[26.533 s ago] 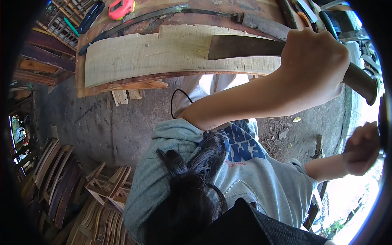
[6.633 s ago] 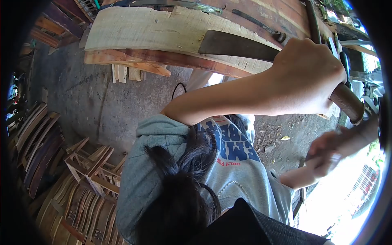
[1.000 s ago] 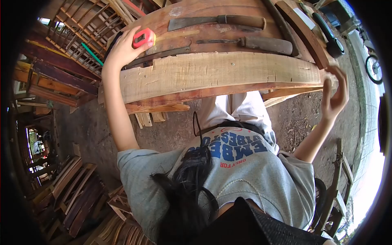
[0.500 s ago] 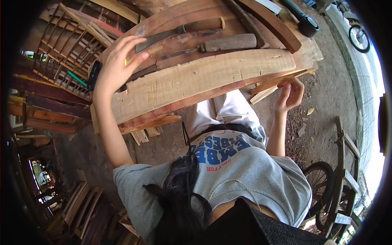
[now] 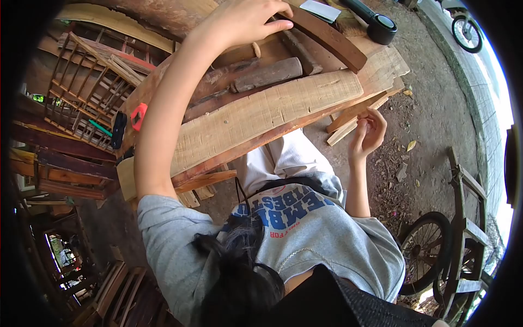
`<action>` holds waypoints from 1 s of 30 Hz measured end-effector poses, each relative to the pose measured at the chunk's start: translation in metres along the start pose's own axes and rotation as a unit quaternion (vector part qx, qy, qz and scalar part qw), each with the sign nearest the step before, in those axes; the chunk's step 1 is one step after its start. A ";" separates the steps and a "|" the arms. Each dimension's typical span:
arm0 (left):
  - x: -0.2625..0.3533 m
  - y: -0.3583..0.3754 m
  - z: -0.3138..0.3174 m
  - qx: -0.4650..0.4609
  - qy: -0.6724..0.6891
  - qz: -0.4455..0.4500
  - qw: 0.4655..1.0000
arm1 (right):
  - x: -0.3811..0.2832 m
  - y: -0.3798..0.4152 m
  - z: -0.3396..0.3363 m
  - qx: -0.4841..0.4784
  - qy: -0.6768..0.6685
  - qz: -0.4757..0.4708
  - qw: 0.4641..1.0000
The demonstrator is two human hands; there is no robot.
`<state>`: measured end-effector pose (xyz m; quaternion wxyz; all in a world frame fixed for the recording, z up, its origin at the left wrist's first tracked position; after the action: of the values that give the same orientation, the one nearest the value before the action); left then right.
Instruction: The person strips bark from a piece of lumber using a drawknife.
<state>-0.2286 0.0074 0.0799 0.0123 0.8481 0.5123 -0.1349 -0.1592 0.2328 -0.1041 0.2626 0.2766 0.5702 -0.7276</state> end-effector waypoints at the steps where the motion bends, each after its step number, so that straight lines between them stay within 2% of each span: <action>1: 0.002 -0.014 0.002 0.040 -0.009 0.010 0.999 | -0.002 0.000 -0.001 0.007 0.007 -0.009 1.000; 5: 0.014 -0.058 0.021 0.019 0.041 0.038 0.998 | 0.005 0.011 -0.002 0.002 0.002 -0.006 1.000; 9: 0.028 -0.056 0.017 0.045 0.087 0.076 0.992 | 0.013 0.018 0.004 -0.003 -0.047 0.044 0.998; 11: 0.053 -0.034 0.025 0.274 -0.017 0.143 0.951 | 0.023 0.024 0.008 -0.022 -0.153 0.113 0.982; 13: 0.093 -0.004 0.013 0.263 -0.008 0.151 0.953 | 0.027 0.028 0.016 -0.045 -0.183 0.124 0.974; 15: 0.125 0.034 -0.003 0.282 0.012 0.184 0.942 | 0.023 0.028 0.016 -0.011 -0.146 0.075 0.986; 16: 0.136 0.052 -0.003 0.299 0.009 0.177 0.938 | 0.015 0.025 0.017 -0.034 -0.094 0.010 0.995; 17: 0.143 0.072 -0.001 0.315 0.004 0.171 0.934 | 0.040 0.035 0.010 0.050 -0.212 0.101 0.971; 19: 0.135 0.106 0.001 0.327 0.027 0.131 0.936 | 0.012 0.016 0.021 -0.011 -0.157 0.058 0.986; 21: 0.113 0.135 0.010 0.265 0.038 0.084 0.960 | 0.010 0.008 0.019 -0.017 -0.152 0.011 0.988; 23: 0.083 0.165 0.003 0.233 0.097 0.001 0.968 | 0.005 0.005 0.018 -0.015 -0.129 0.024 0.991; 25: 0.056 0.196 0.002 0.186 0.060 -0.095 0.976 | 0.004 0.002 0.017 -0.014 -0.133 0.021 0.991; 26: 0.038 0.213 0.000 0.147 0.000 -0.173 0.974 | 0.004 0.001 0.017 -0.015 -0.139 0.019 0.990; 27: 0.019 0.234 -0.001 0.105 -0.060 -0.250 0.961 | 0.003 0.001 0.019 -0.018 -0.139 0.021 0.990; 29: -0.025 0.289 0.000 0.076 -0.101 -0.388 0.913 | -0.001 0.000 0.022 -0.016 -0.124 0.007 0.992; 30: -0.045 0.317 0.002 0.049 -0.082 -0.459 0.884 | -0.004 -0.001 0.025 -0.025 -0.127 0.000 0.992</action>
<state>0.0279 -0.1828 0.0515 -0.0507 0.5039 0.8339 -0.2194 -0.1596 0.2088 -0.0957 0.3396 0.1757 0.5505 -0.7421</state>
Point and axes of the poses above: each hand's wrist, its own y-axis away from the middle knuckle, its own z-axis out of the palm, x = y × z, the point moved 6 cm from there along -y, towards the middle knuckle, and after that the axes turned 13 degrees about -y, right-handed, at the moved point
